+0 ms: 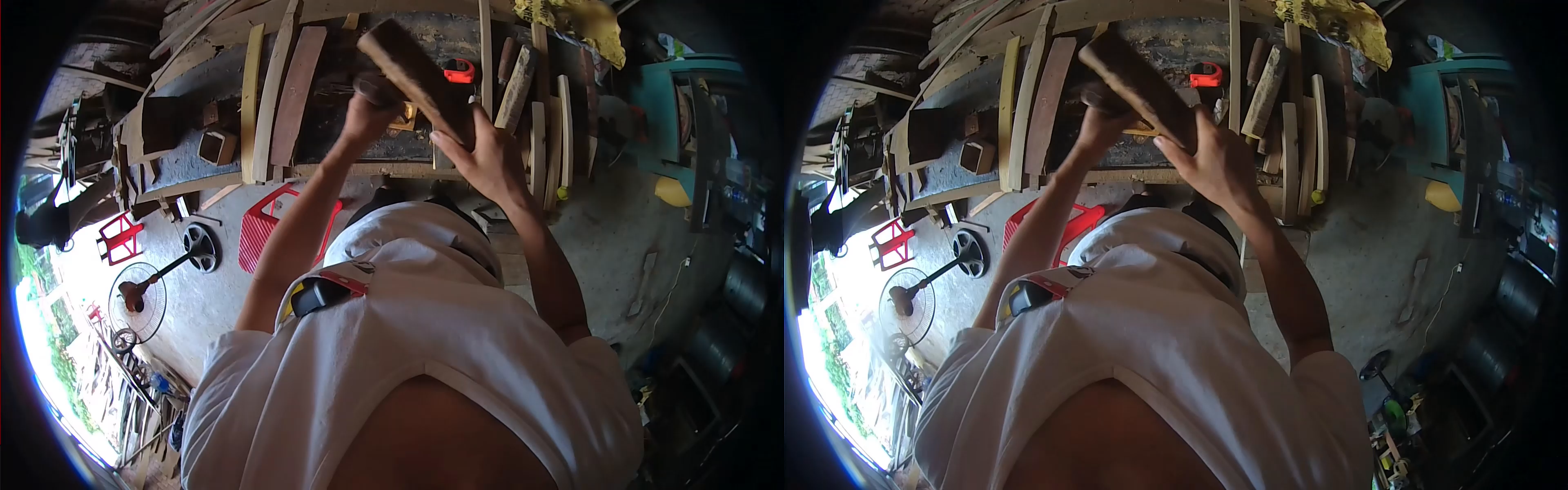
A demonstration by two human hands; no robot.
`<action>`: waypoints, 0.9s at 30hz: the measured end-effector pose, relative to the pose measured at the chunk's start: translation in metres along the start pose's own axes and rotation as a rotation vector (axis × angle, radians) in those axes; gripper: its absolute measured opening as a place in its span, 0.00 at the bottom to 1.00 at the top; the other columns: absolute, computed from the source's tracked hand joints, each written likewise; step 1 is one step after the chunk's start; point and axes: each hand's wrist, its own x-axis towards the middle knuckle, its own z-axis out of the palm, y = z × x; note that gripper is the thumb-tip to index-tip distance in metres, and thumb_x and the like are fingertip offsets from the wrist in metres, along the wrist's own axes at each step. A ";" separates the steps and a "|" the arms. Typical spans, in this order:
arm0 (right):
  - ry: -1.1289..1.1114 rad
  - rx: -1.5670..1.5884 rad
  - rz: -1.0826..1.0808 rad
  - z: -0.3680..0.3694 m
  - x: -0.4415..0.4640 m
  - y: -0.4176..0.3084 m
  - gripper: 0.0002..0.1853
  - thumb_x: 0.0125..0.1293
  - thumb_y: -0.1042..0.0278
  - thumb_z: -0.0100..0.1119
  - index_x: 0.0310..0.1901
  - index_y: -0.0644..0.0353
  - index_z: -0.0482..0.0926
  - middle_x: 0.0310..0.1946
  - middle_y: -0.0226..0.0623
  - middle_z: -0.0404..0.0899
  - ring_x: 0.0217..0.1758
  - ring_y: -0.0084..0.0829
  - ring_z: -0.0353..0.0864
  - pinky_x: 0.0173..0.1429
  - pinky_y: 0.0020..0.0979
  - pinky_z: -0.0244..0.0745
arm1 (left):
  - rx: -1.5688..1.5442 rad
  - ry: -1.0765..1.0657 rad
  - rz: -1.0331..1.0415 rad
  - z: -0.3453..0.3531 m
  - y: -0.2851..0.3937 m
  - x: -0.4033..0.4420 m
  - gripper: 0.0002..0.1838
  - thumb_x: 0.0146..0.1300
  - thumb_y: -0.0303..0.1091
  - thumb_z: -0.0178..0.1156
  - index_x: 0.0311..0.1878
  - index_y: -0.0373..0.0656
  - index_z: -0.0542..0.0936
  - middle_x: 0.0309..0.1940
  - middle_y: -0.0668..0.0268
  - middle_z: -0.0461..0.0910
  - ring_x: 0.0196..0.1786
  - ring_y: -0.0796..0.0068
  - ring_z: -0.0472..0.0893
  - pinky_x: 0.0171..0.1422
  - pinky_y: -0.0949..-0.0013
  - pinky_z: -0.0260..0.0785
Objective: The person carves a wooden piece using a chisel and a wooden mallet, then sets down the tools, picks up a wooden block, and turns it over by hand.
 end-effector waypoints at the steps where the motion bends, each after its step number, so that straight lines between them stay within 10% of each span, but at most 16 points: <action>1: -0.007 0.000 0.000 0.004 -0.005 0.005 0.30 0.65 0.43 0.64 0.50 0.66 0.73 0.28 0.55 0.83 0.33 0.52 0.87 0.34 0.45 0.81 | -0.093 -0.198 -0.109 -0.022 0.020 0.001 0.19 0.60 0.24 0.68 0.54 0.39 0.77 0.45 0.62 0.83 0.47 0.74 0.83 0.52 0.69 0.78; 5: 0.090 0.178 0.076 0.000 -0.019 0.019 0.33 0.65 0.44 0.64 0.57 0.69 0.72 0.35 0.58 0.84 0.39 0.55 0.87 0.43 0.45 0.81 | -0.345 -0.006 -0.238 -0.045 0.035 -0.001 0.14 0.58 0.24 0.69 0.48 0.39 0.79 0.47 0.60 0.83 0.48 0.72 0.83 0.53 0.70 0.77; 8: 0.026 0.204 0.169 -0.004 -0.027 0.023 0.34 0.65 0.46 0.65 0.59 0.69 0.72 0.46 0.62 0.82 0.52 0.55 0.84 0.54 0.45 0.78 | 0.000 -0.256 -0.101 -0.058 0.053 0.004 0.12 0.58 0.25 0.70 0.45 0.43 0.81 0.46 0.65 0.84 0.50 0.75 0.81 0.59 0.70 0.73; 27: 0.021 0.158 0.168 -0.014 -0.026 0.004 0.31 0.64 0.43 0.66 0.55 0.64 0.74 0.35 0.54 0.85 0.40 0.51 0.88 0.41 0.43 0.82 | 0.211 -0.336 -0.028 -0.030 0.055 0.011 0.15 0.51 0.26 0.73 0.42 0.45 0.80 0.38 0.71 0.83 0.42 0.80 0.81 0.50 0.70 0.77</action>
